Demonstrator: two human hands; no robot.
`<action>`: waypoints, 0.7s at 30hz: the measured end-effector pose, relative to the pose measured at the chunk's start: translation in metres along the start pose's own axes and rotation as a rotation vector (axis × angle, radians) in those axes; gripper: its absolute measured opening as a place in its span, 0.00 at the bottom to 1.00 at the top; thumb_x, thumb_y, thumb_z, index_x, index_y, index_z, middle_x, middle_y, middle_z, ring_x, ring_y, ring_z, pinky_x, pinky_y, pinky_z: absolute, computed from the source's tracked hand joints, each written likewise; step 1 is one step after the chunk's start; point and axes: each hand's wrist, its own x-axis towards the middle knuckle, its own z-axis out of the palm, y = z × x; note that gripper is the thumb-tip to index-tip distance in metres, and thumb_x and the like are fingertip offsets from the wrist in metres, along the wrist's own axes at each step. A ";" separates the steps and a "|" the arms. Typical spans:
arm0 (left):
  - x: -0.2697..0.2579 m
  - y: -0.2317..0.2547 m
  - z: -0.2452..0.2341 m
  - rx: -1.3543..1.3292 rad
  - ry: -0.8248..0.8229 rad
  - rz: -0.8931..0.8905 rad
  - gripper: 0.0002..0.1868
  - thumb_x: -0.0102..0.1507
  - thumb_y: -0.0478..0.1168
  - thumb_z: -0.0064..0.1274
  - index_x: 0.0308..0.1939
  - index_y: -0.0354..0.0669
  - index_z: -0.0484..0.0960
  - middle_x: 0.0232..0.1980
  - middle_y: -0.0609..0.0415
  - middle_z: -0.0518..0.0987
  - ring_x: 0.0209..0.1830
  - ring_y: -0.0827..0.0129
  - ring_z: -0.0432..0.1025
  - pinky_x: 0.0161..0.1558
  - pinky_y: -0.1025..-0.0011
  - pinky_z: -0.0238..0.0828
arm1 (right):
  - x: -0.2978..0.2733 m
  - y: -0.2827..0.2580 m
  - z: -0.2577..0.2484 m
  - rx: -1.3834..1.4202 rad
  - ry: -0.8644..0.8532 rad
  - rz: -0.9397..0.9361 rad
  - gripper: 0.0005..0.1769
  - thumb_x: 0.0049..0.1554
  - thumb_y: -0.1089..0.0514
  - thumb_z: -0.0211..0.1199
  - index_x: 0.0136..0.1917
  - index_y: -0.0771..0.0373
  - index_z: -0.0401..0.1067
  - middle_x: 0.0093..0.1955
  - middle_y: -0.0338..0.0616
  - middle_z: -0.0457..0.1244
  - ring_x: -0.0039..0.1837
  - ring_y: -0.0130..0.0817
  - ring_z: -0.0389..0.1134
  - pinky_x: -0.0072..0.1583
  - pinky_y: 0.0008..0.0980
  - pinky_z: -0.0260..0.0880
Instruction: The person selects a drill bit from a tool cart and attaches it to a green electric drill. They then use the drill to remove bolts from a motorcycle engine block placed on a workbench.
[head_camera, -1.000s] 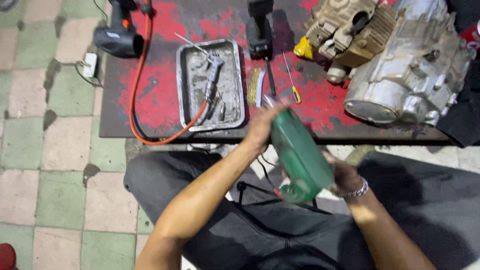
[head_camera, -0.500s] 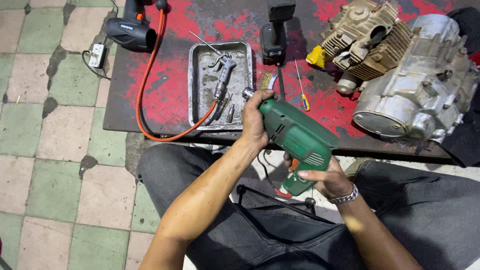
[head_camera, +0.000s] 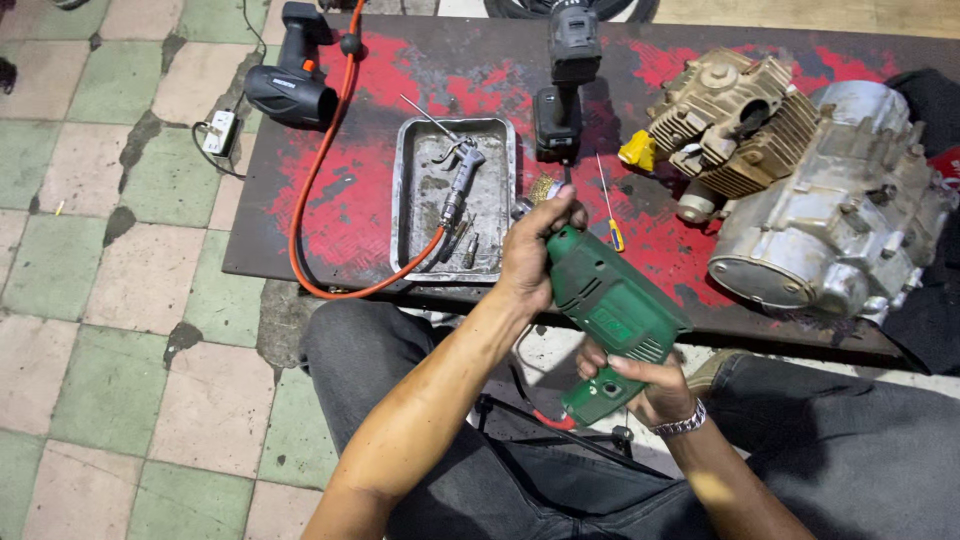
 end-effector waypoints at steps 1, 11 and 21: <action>0.000 -0.002 -0.002 0.015 -0.014 0.009 0.16 0.64 0.44 0.62 0.26 0.48 0.72 0.34 0.54 0.78 0.31 0.72 0.70 0.36 0.71 0.70 | 0.001 0.002 -0.001 0.043 -0.026 -0.009 0.26 0.55 0.65 0.68 0.65 0.72 0.65 0.45 0.47 0.61 0.50 0.42 0.65 0.54 0.46 0.68; -0.011 -0.010 0.004 0.229 0.063 0.123 0.15 0.61 0.49 0.65 0.40 0.43 0.80 0.36 0.57 0.78 0.32 0.74 0.71 0.37 0.72 0.70 | 0.001 -0.006 0.010 -0.107 0.128 0.070 0.37 0.44 0.62 0.66 0.67 0.70 0.65 0.57 0.55 0.67 0.56 0.48 0.71 0.56 0.49 0.73; 0.072 -0.055 -0.119 0.995 0.260 -0.091 0.29 0.65 0.61 0.53 0.52 0.37 0.80 0.46 0.47 0.83 0.47 0.62 0.77 0.50 0.65 0.73 | -0.023 -0.019 -0.049 -0.281 0.398 -0.109 0.33 0.49 0.62 0.65 0.68 0.70 0.65 0.58 0.54 0.65 0.61 0.45 0.69 0.66 0.59 0.68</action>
